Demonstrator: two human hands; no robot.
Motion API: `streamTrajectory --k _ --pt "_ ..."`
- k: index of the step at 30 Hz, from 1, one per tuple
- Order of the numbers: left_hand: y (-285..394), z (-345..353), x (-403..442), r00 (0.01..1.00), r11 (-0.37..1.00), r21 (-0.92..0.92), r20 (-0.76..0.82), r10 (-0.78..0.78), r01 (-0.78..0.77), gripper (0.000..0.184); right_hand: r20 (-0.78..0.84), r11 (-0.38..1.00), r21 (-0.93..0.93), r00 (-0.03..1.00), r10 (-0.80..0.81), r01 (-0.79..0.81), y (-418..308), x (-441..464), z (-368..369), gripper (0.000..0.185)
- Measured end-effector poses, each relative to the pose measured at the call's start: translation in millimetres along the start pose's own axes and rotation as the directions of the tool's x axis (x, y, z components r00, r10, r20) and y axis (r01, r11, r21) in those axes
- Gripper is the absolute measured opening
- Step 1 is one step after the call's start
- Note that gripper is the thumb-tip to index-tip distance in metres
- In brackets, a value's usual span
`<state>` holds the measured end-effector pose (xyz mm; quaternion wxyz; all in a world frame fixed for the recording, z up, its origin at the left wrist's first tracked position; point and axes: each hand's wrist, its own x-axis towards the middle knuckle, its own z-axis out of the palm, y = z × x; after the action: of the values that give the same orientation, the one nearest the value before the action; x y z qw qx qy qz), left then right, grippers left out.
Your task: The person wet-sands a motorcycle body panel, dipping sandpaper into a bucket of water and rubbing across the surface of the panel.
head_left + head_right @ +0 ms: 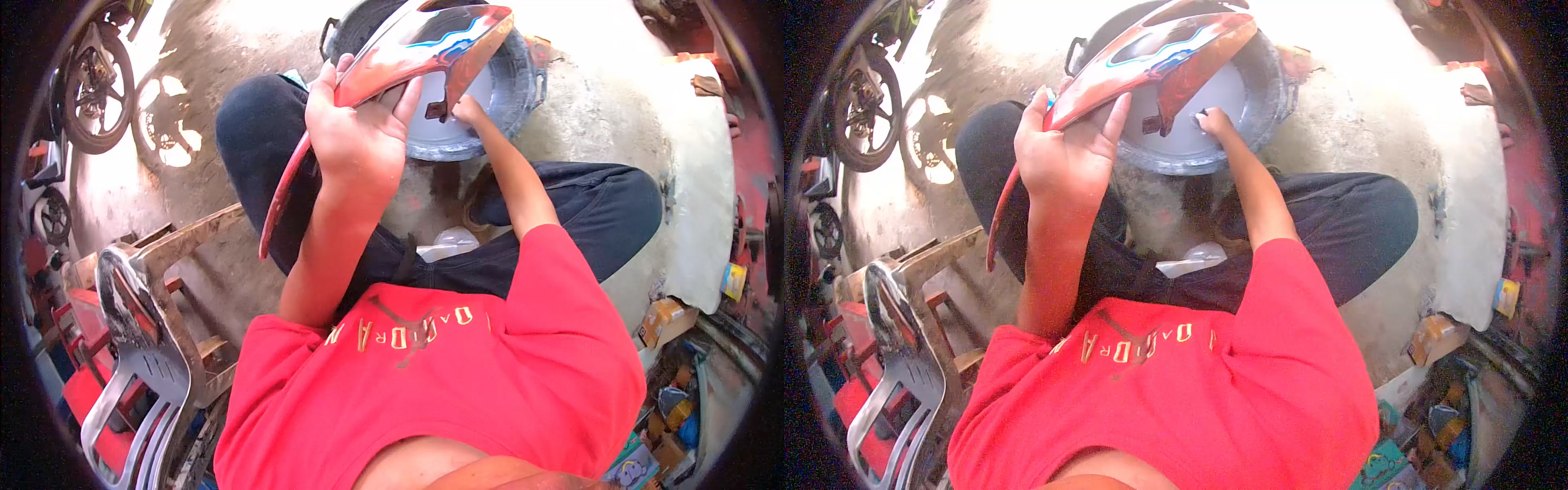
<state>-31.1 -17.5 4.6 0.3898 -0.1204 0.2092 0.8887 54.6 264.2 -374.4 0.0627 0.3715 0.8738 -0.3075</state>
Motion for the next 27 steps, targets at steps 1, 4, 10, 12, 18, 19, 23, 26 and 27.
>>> streamTrajectory --k 1,4,10,12,18,19,23,26,27 --pt "-0.5 1.6 -1.7 1.000 1.000 0.004 -0.006 -0.003 0.003 0.031 0.003 0.998 -0.016 0.998 0.067 -0.067 -3.8 1.5 4.4 0.038" --pt "-3.7 4.8 -4.7 1.000 0.999 0.049 -0.021 0.007 -0.006 0.031 0.072 0.973 0.038 0.972 0.223 -0.226 -9.0 -1.8 -9.8 0.037" --pt "-3.2 3.4 -0.5 1.000 0.999 0.034 0.014 0.013 -0.013 0.032 0.049 0.967 0.238 0.995 0.082 -0.091 -8.1 4.4 -18.8 0.034" --pt "-3.5 3.0 -0.6 1.000 0.999 0.044 0.022 0.011 -0.012 0.033 0.104 0.889 0.420 0.983 0.152 -0.182 -1.6 9.2 -27.6 0.035" --pt "-9.3 1.8 -2.4 1.000 0.998 0.062 0.028 0.015 -0.016 0.034 0.037 0.975 0.175 0.991 0.130 -0.134 -12.7 3.8 -137.7 0.040" --pt "-10.0 1.2 -2.0 0.999 0.998 0.064 0.035 0.010 -0.012 0.034 0.012 0.996 -0.007 0.996 0.089 -0.089 -19.5 0.8 -172.7 0.043" --pt "-17.1 -1.1 -0.6 0.998 0.996 0.080 0.061 0.023 -0.028 0.036 -0.262 0.977 -0.203 0.957 -0.120 0.067 -22.9 18.6 -291.2 0.041" --pt "-23.3 3.3 -0.7 0.999 0.994 0.102 0.015 0.037 -0.038 0.038 -0.319 0.883 -0.406 0.869 -0.379 0.236 -108.3 -43.9 -326.2 0.043" --pt "-26.9 1.9 0.2 0.999 0.995 0.092 0.009 0.043 -0.044 0.038 -0.244 0.912 -0.230 0.887 -0.393 0.340 -141.6 -74.3 -327.6 0.043"
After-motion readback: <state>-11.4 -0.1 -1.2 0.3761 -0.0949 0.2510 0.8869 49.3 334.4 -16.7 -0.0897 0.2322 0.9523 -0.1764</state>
